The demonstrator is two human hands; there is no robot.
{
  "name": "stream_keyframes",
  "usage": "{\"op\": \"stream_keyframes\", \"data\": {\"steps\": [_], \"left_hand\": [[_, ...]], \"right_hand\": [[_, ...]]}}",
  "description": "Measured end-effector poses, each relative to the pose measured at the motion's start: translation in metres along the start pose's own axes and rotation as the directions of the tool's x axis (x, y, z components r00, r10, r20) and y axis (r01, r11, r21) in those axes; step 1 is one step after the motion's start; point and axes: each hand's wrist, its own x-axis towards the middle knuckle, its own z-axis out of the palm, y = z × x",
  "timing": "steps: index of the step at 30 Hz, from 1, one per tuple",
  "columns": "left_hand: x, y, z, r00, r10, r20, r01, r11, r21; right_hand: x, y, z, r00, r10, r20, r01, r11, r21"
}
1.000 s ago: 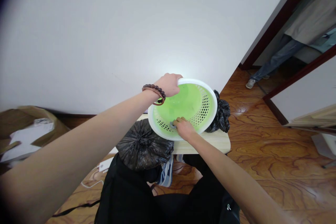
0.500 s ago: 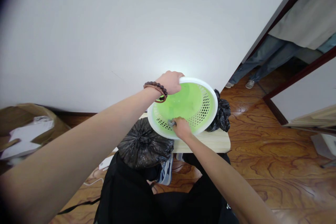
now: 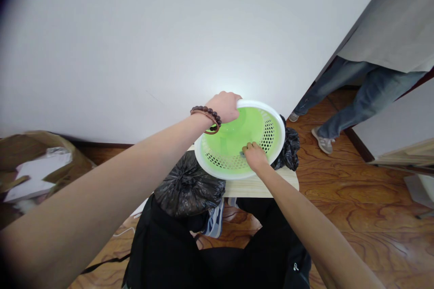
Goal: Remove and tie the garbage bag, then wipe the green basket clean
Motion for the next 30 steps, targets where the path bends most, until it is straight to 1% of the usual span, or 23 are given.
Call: {"op": "stream_keyframes", "data": {"steps": [2, 3, 6, 8, 11, 13, 15, 17, 19, 20, 22, 25, 28, 30], "left_hand": [[0.000, 0.000, 0.000, 1.000, -0.009, 0.002, 0.009, 1.000, -0.001], [0.000, 0.000, 0.000, 1.000, -0.014, 0.003, 0.014, 1.000, -0.002], [0.000, -0.001, -0.001, 1.000, -0.025, 0.009, 0.025, 1.000, -0.006], [-0.001, -0.002, -0.002, 0.999, -0.030, 0.013, 0.030, 1.000, -0.006], [-0.001, -0.002, -0.003, 1.000, -0.027, 0.015, 0.027, 1.000, -0.005], [-0.001, -0.002, -0.002, 1.000, -0.021, 0.014, 0.022, 1.000, -0.005], [-0.001, -0.001, -0.001, 1.000, -0.024, 0.007, 0.024, 1.000, -0.008], [-0.001, -0.001, 0.000, 1.000, -0.027, 0.001, 0.027, 1.000, -0.014], [-0.002, -0.001, 0.000, 1.000, -0.022, -0.001, 0.022, 1.000, -0.015], [-0.002, 0.000, 0.000, 1.000, -0.021, 0.000, 0.021, 1.000, -0.013], [-0.003, 0.000, -0.001, 1.000, -0.023, -0.003, 0.023, 1.000, -0.005], [-0.004, 0.001, -0.002, 0.999, -0.041, -0.009, 0.041, 0.999, 0.002], [-0.004, 0.001, -0.003, 0.997, -0.074, -0.008, 0.074, 0.997, 0.003], [-0.004, 0.000, -0.004, 0.997, -0.082, 0.002, 0.082, 0.997, 0.004]], "right_hand": [[0.003, -0.020, 0.004, 0.999, 0.040, 0.029, -0.044, 0.990, 0.133], [0.005, -0.032, 0.006, 0.999, 0.035, 0.039, -0.043, 0.974, 0.223], [0.011, -0.062, 0.006, 1.000, 0.022, -0.018, -0.012, 0.903, 0.429], [0.012, -0.071, 0.003, 0.998, -0.010, -0.063, 0.040, 0.871, 0.489], [0.009, -0.064, 0.000, 0.991, -0.112, -0.079, 0.136, 0.881, 0.453], [0.005, -0.052, 0.000, 0.983, -0.178, -0.054, 0.185, 0.912, 0.365], [0.001, -0.036, 0.000, 0.980, -0.201, -0.007, 0.197, 0.949, 0.245], [-0.001, -0.020, 0.000, 0.987, -0.161, 0.029, 0.156, 0.981, 0.114], [-0.002, -0.009, 0.001, 0.996, -0.083, 0.022, 0.083, 0.996, 0.019], [-0.002, -0.007, 0.001, 0.999, -0.042, 0.009, 0.042, 0.999, -0.003], [0.000, -0.012, 0.003, 1.000, 0.026, -0.006, -0.026, 1.000, 0.018], [0.006, -0.041, 0.006, 0.998, 0.063, 0.007, -0.063, 0.978, 0.197], [0.012, -0.071, 0.008, 0.997, 0.049, -0.052, -0.026, 0.923, 0.383], [0.013, -0.077, 0.007, 0.996, 0.008, -0.089, 0.030, 0.907, 0.419]]}}
